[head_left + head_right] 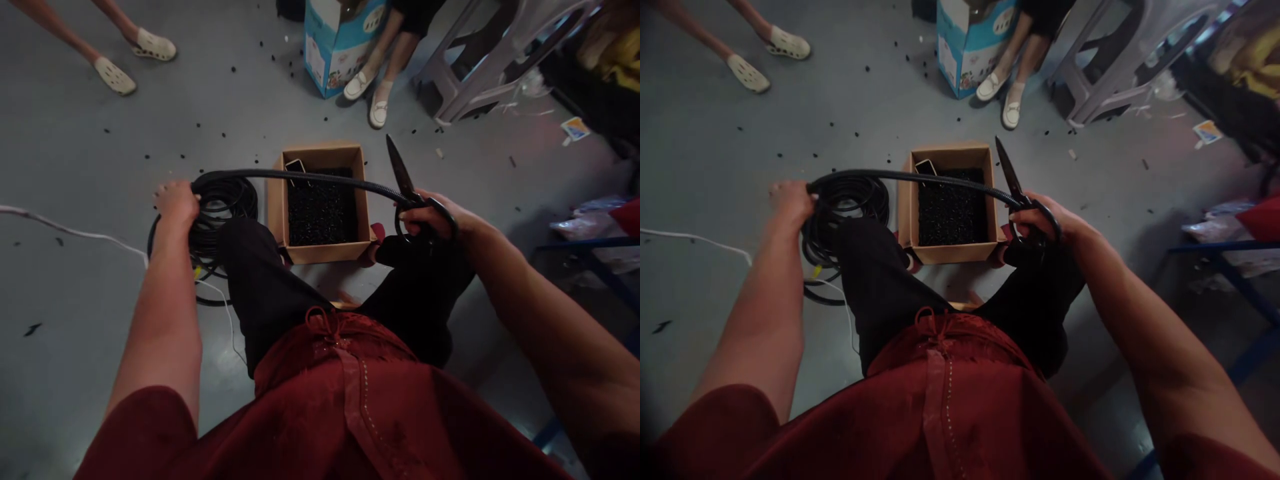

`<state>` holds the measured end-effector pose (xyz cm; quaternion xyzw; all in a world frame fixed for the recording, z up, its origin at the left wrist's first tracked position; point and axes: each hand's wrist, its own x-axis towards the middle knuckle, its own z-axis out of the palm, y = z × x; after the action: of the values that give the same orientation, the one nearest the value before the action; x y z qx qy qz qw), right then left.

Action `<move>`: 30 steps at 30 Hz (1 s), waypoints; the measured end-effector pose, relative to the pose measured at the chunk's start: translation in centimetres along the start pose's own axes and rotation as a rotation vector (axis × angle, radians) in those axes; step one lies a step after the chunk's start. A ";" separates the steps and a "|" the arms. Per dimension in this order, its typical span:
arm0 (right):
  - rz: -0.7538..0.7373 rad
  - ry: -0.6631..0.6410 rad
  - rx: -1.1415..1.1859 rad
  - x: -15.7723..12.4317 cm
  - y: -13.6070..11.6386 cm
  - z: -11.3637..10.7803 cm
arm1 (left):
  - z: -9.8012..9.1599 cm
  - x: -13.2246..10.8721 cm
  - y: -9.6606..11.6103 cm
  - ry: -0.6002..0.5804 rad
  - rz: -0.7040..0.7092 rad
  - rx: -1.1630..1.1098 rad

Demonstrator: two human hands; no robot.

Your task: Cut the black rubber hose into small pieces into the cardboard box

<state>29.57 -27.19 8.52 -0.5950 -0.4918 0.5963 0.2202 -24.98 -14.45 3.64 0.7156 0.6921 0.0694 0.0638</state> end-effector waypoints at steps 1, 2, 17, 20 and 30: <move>0.001 -0.016 0.005 0.1 -0.1 0.2 | 0.0 -0.5 1.0 0.024 -0.044 0.004; -0.002 -0.040 0.005 0.2 -0.4 0.6 | 0.1 -1.0 2.8 -0.002 0.023 -0.014; -0.115 -0.185 0.005 4.0 -2.9 4.1 | 1.3 -5.5 24.8 -0.064 0.511 -0.463; -0.119 -0.229 0.004 4.0 -2.9 3.9 | 2.2 -4.2 24.8 -0.127 0.579 -0.457; -0.069 -0.139 0.136 7.7 -2.0 -0.1 | 2.9 2.3 18.8 -0.381 0.397 -0.283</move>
<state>27.54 -19.83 6.44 -0.5188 -0.4844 0.6601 0.2460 -5.93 -12.77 4.28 0.8210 0.4978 0.0411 0.2765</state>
